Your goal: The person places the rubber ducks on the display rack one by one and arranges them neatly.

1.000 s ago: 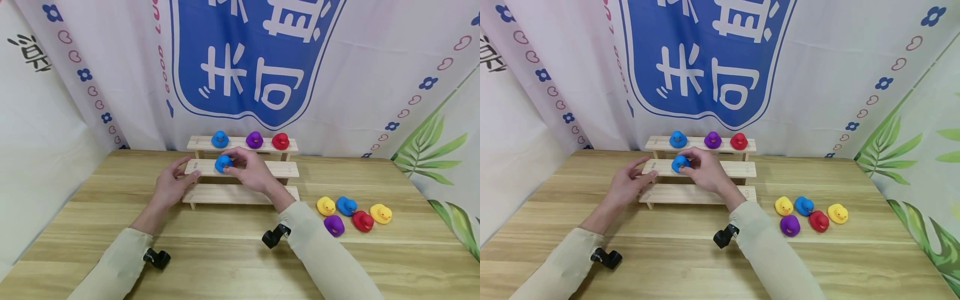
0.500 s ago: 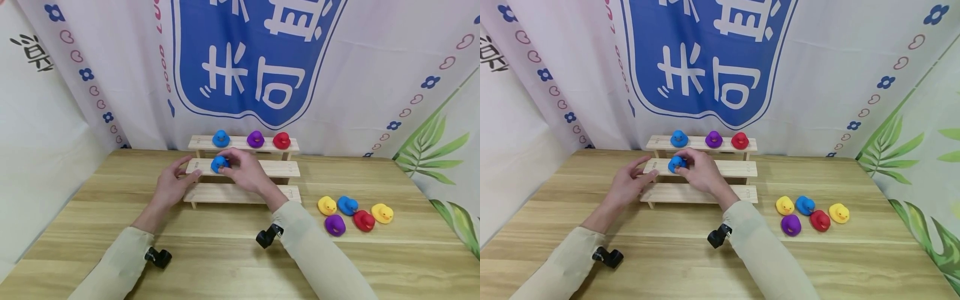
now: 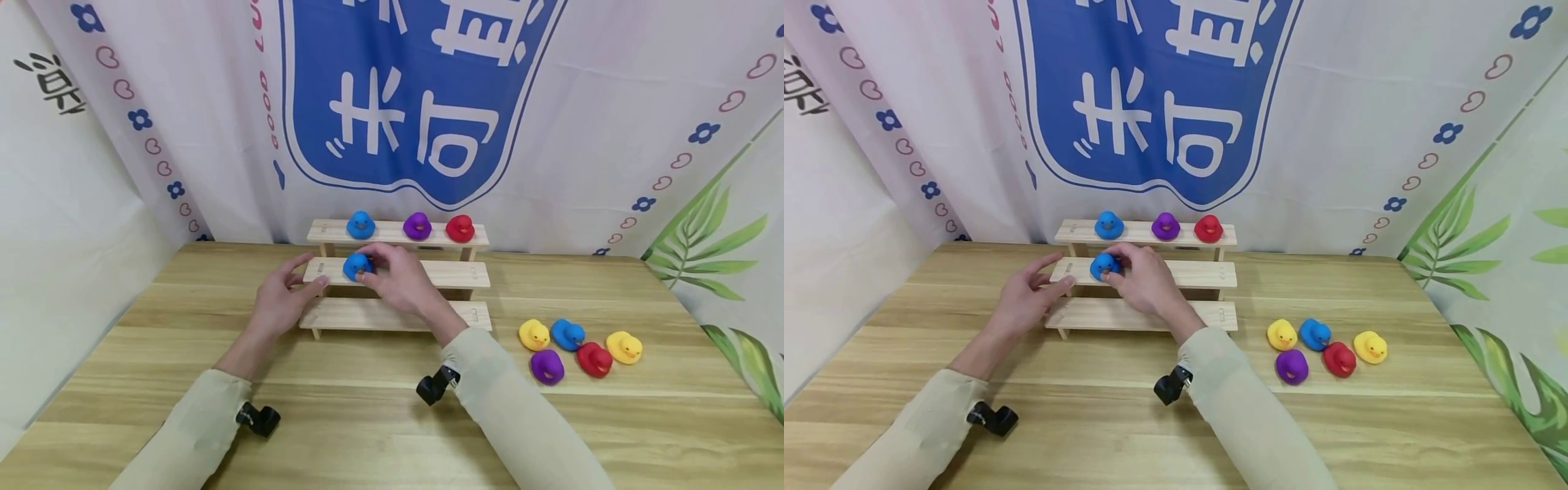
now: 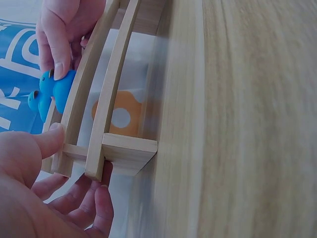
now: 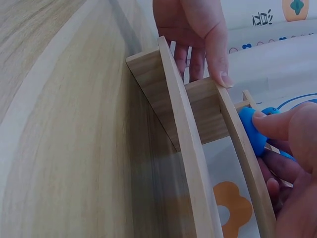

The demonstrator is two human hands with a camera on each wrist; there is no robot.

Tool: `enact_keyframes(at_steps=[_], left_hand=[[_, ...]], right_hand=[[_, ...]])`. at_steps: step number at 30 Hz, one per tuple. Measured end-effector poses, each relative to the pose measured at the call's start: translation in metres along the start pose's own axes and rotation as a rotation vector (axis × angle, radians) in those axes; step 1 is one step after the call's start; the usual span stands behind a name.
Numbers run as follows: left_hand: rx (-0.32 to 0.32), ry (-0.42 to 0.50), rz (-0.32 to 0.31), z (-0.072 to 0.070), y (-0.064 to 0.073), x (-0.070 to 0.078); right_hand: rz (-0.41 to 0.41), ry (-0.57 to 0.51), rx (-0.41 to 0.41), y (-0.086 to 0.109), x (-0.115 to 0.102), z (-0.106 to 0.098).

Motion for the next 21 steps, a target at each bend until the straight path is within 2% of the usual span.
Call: enact_keyframes(at_steps=[10, 21], left_hand=[[-0.006, 0.0, -0.011, 0.0, 0.0, -0.001], [-0.007, -0.001, -0.006, 0.0, 0.0, -0.001]], right_hand=[[-0.001, 0.011, -0.007, 0.002, 0.0, -0.002], [0.028, -0.053, -0.011, 0.008, 0.004, -0.013]])
Point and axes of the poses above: each hand's wrist, its own y-axis away from the middle knuckle, its own z-axis out of the palm, x = y × z, the point moved 4 cm from there along -y, towards the middle knuckle, and after that the axes turned 4 degrees about -z, right-handed, at the moved point
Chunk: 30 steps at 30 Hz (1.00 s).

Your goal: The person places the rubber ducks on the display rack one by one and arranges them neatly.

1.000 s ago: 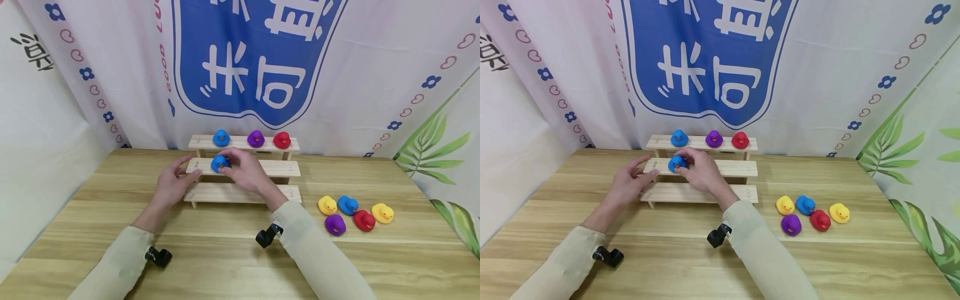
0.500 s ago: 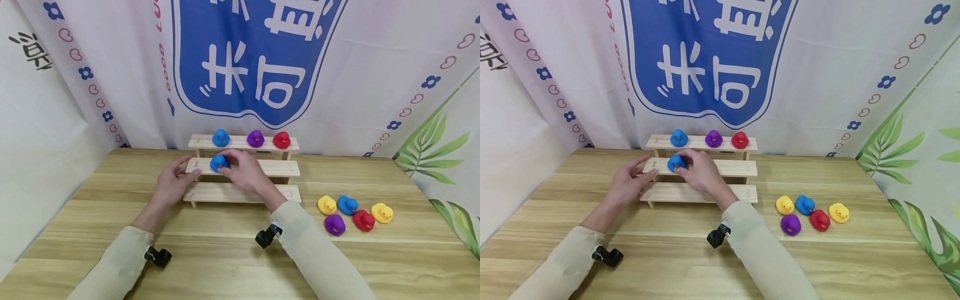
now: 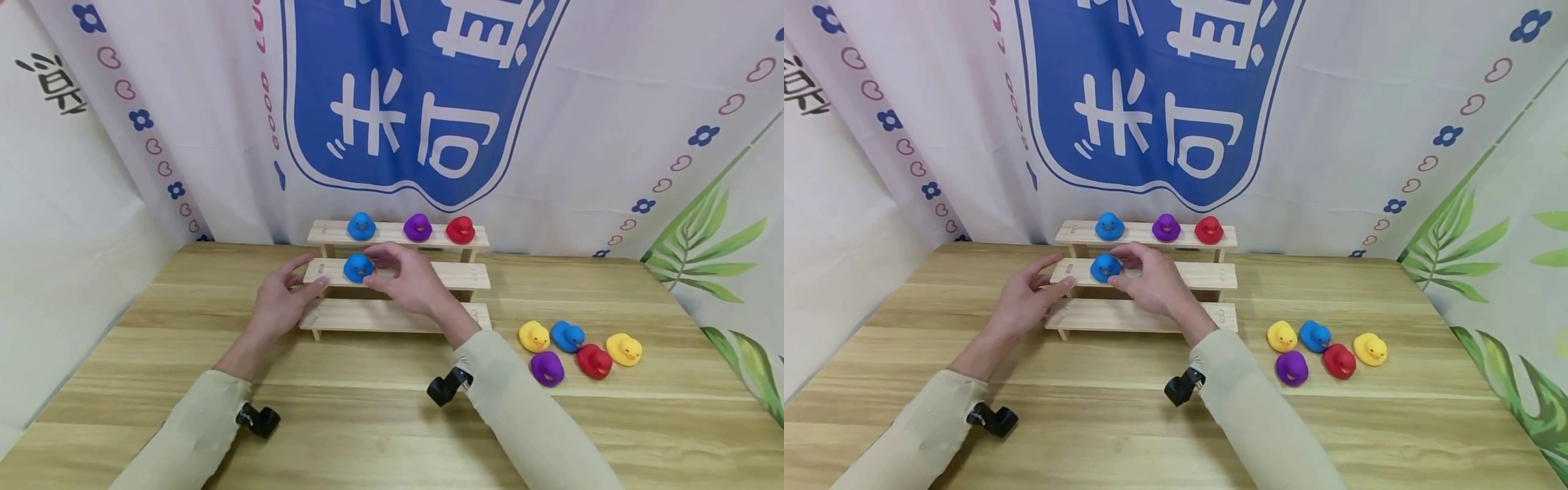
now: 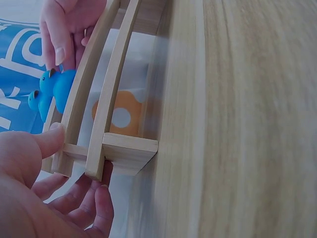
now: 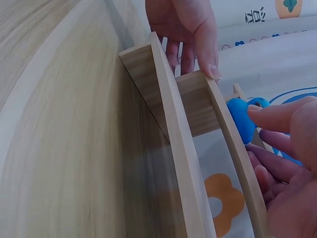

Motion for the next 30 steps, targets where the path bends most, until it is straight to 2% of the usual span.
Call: enact_keyframes(at_steps=[17, 30], left_hand=[[-0.002, 0.01, 0.007, 0.0, 0.0, 0.0], [-0.007, 0.035, 0.001, 0.001, 0.0, 0.0]], right_hand=[[0.07, -0.036, 0.012, 0.015, 0.007, -0.028], [0.045, -0.036, 0.052, 0.038, 0.017, -0.058]])
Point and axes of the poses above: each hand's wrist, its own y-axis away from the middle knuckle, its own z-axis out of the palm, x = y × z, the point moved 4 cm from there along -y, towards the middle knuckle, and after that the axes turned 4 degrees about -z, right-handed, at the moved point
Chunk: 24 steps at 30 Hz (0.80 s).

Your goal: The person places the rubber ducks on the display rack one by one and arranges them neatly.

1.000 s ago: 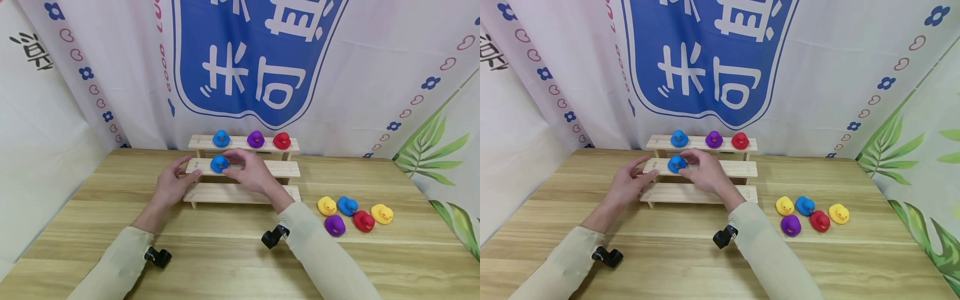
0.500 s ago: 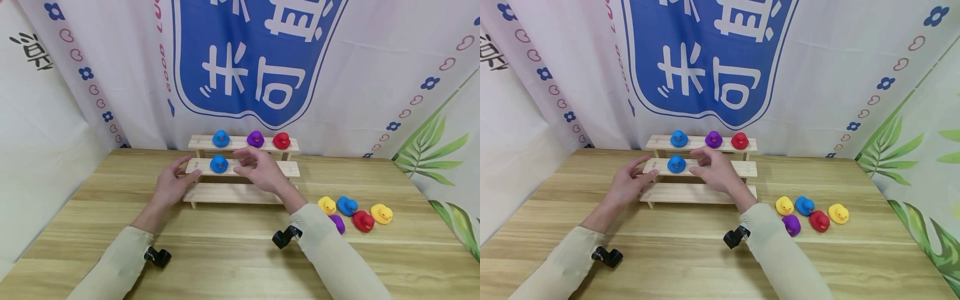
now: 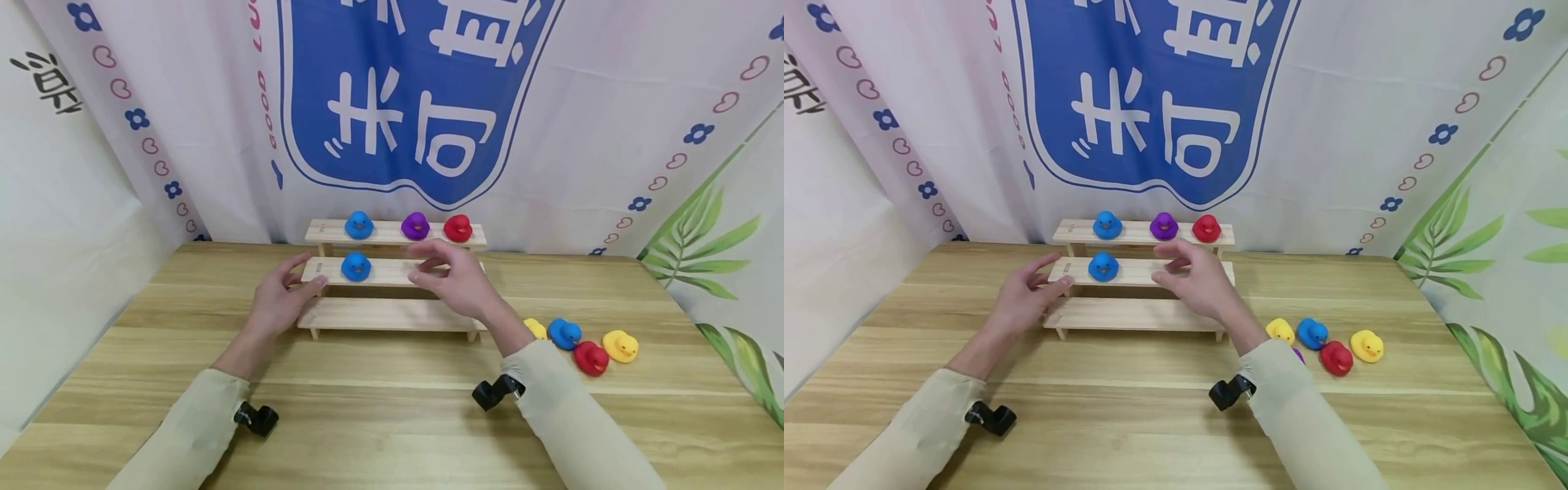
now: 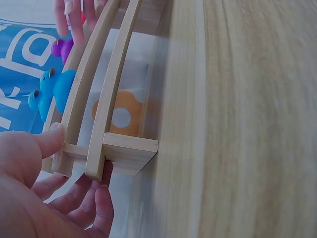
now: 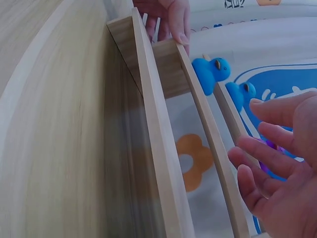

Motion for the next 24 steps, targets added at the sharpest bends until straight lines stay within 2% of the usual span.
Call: enact_keyframes(at_steps=[8, 15, 24], left_hand=[[0.003, -0.013, 0.005, 0.0, -0.001, 0.001], [0.003, -0.017, 0.001, 0.0, 0.0, 0.002], [0.01, -0.021, 0.004, 0.0, 0.001, 0.003]], right_hand=[[-0.013, 0.019, 0.014, 0.011, 0.007, -0.019], [0.008, 0.053, 0.047, 0.023, 0.013, -0.037], [0.004, 0.046, 0.088, 0.036, 0.026, -0.053]])
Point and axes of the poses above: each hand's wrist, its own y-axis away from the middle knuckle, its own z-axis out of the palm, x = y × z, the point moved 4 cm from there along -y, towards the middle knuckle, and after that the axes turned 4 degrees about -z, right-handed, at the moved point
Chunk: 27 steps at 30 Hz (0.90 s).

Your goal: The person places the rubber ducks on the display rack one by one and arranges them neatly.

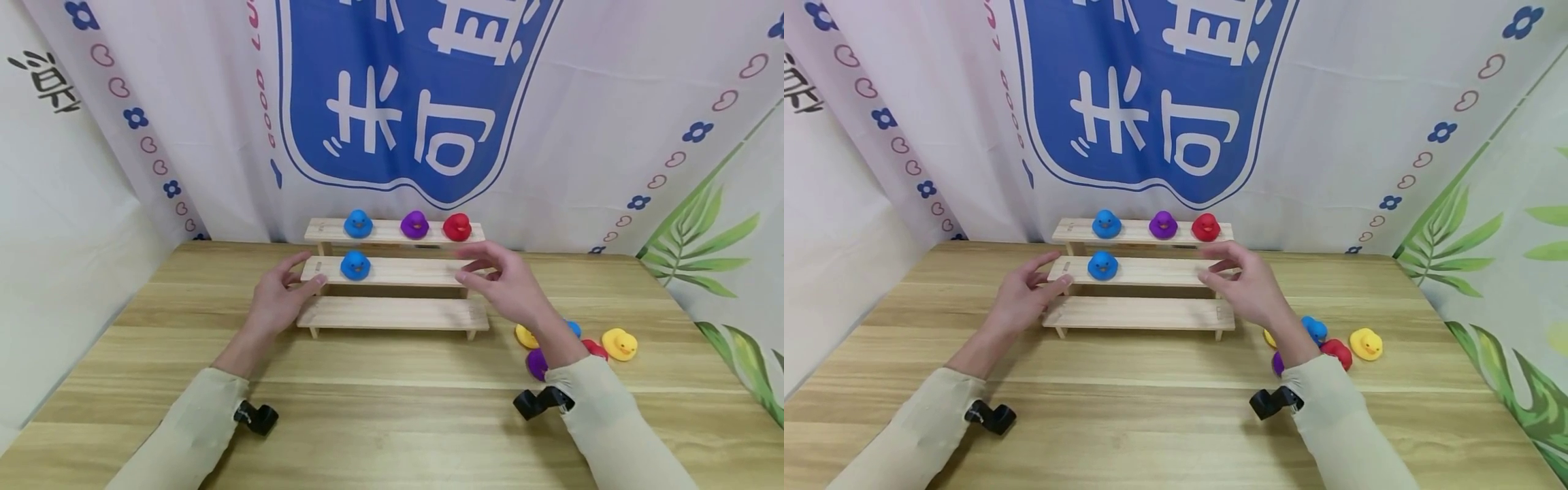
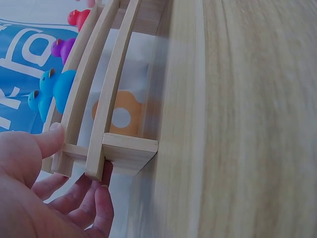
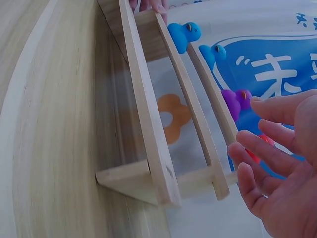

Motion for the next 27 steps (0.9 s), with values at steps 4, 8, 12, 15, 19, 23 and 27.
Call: enact_keyframes(at_steps=[4, 8, 12, 15, 19, 23, 27], left_hand=[[0.0, 0.002, 0.001, -0.001, 0.0, -0.001], [0.002, 0.003, 0.009, -0.002, 0.0, -0.002], [0.005, 0.0, 0.01, -0.002, 0.001, -0.003], [0.005, 0.001, 0.012, -0.001, 0.001, -0.002], [0.006, 0.004, 0.015, 0.0, 0.002, -0.001], [0.008, 0.003, 0.013, -0.001, 0.002, 0.0], [0.01, 0.0, 0.008, -0.001, 0.002, 0.0]], right_hand=[[0.007, 0.012, 0.016, 0.003, 0.003, -0.007], [0.022, 0.025, 0.035, 0.008, 0.007, -0.016], [0.029, 0.049, 0.045, 0.015, 0.011, -0.025], [0.038, 0.078, 0.049, 0.02, 0.016, -0.032], [0.049, 0.102, 0.057, 0.026, 0.024, -0.041], [0.059, 0.104, 0.07, 0.03, 0.031, -0.048], [0.074, 0.104, 0.081, 0.033, 0.038, -0.054]])
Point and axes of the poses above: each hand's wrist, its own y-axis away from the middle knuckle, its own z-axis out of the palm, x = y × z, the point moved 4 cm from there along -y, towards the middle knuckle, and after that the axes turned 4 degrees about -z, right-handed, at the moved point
